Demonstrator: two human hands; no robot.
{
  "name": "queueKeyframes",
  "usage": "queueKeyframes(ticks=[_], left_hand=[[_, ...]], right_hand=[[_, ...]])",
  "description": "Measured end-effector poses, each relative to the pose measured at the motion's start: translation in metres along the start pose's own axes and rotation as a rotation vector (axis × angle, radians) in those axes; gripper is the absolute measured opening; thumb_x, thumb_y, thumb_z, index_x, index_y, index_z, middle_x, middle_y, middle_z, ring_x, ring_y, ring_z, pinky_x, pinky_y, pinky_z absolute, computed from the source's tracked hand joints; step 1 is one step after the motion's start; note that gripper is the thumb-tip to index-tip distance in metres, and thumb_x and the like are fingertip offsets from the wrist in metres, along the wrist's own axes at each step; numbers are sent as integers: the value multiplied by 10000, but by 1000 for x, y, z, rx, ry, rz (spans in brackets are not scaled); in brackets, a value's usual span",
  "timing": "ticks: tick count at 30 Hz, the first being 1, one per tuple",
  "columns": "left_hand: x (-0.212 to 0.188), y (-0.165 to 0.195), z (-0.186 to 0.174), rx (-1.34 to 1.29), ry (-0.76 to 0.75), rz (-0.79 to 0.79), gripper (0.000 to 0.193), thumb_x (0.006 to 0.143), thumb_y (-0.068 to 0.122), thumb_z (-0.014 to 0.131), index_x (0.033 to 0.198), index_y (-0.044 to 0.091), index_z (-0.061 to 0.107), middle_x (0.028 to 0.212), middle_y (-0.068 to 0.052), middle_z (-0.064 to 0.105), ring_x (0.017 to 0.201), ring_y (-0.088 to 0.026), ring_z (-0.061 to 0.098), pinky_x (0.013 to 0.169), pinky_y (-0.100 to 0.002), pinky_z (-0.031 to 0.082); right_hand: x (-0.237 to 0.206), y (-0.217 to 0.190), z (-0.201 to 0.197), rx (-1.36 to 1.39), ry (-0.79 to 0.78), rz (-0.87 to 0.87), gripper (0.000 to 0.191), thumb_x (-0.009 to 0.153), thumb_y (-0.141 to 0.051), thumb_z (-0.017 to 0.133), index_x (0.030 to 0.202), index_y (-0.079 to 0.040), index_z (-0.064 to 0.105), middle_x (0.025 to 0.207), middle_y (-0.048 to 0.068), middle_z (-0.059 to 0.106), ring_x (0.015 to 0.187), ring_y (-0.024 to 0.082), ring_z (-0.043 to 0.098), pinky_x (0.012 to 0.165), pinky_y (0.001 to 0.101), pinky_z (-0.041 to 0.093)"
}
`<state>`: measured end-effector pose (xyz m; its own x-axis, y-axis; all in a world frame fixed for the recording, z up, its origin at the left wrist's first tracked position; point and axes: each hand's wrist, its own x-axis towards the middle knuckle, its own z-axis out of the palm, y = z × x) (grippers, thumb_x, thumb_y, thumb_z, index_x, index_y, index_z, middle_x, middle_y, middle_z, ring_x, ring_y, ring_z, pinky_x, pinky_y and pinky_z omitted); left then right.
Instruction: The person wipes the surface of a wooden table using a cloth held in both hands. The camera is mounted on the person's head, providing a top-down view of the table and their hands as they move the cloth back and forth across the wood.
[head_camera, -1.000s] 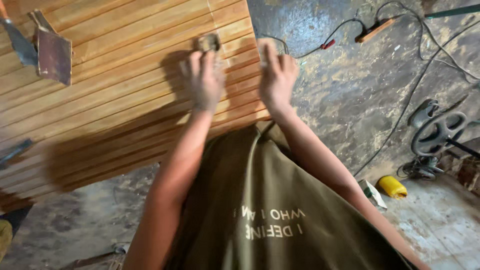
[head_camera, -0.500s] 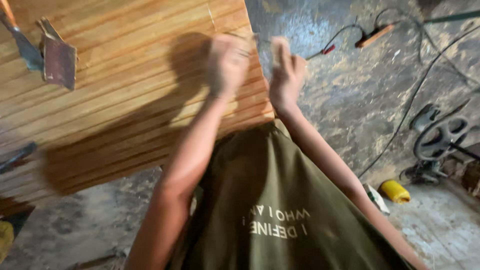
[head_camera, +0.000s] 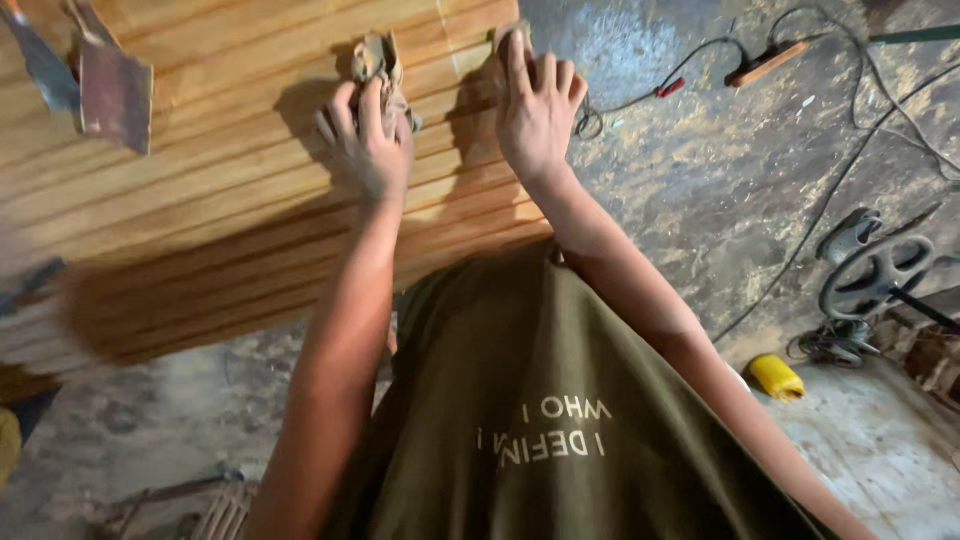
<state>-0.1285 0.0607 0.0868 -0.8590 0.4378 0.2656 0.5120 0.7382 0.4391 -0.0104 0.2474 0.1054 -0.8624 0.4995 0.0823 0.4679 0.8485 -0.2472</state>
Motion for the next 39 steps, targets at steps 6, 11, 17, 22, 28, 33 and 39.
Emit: queueKeyframes(ticks=[6, 11, 17, 22, 28, 33, 39], left_hand=[[-3, -2, -3, -10, 8, 22, 408, 850, 185, 786, 1240, 163, 668, 1251, -109, 583, 1127, -365, 566, 1052, -571, 401], [-2, -1, 0, 1, 5, 22, 416, 867, 191, 788, 1264, 167, 667, 1281, -107, 581, 1154, -372, 566, 1054, -570, 396], [-3, -4, 0, -31, -29, 5, 414, 863, 175, 792, 1258, 160, 671, 1273, -118, 580, 1139, -376, 556, 1022, -560, 406], [1, -2, -3, -46, -6, 29, 415, 849, 158, 774, 1250, 145, 668, 1245, -124, 577, 1145, -368, 563, 1018, -551, 415], [4, 4, -7, 54, 8, -13, 322, 871, 211, 788, 1183, 194, 709, 1216, -91, 622, 1080, -372, 551, 923, -523, 424], [4, 3, -8, -3, 1, 25, 367, 878, 194, 781, 1230, 146, 687, 1242, -107, 588, 1118, -355, 564, 993, -544, 425], [3, 0, -5, -23, 19, 36, 396, 849, 147, 750, 1237, 144, 672, 1229, -120, 584, 1104, -364, 554, 997, -540, 432]], right_hand=[[-2, -4, 4, 3, -3, 4, 535, 1041, -251, 624, 1529, -90, 475, 1175, 122, 564, 1103, 339, 498, 1002, 519, 345], [-1, -6, 3, -28, 49, 25, 537, 1044, -258, 624, 1532, -103, 465, 1191, 150, 550, 1142, 360, 484, 1023, 513, 352], [-4, -4, 3, 24, -134, 123, 586, 1023, -189, 617, 1577, -70, 467, 1203, 162, 569, 1127, 367, 494, 1007, 508, 368], [-3, -6, 4, -30, 62, 29, 549, 1021, -261, 647, 1517, -93, 482, 1229, 142, 568, 1121, 355, 489, 998, 507, 359], [0, -6, 0, 40, -66, 81, 512, 1039, -248, 627, 1508, -74, 518, 1183, 153, 589, 1072, 368, 506, 963, 514, 368], [-1, -8, -4, -10, 16, 28, 496, 1055, -230, 616, 1516, -85, 504, 1193, 146, 571, 1111, 351, 511, 1022, 507, 374], [3, -8, -3, 52, -35, 38, 531, 1007, -229, 641, 1499, -72, 519, 1142, 156, 577, 1071, 370, 510, 981, 524, 368]])
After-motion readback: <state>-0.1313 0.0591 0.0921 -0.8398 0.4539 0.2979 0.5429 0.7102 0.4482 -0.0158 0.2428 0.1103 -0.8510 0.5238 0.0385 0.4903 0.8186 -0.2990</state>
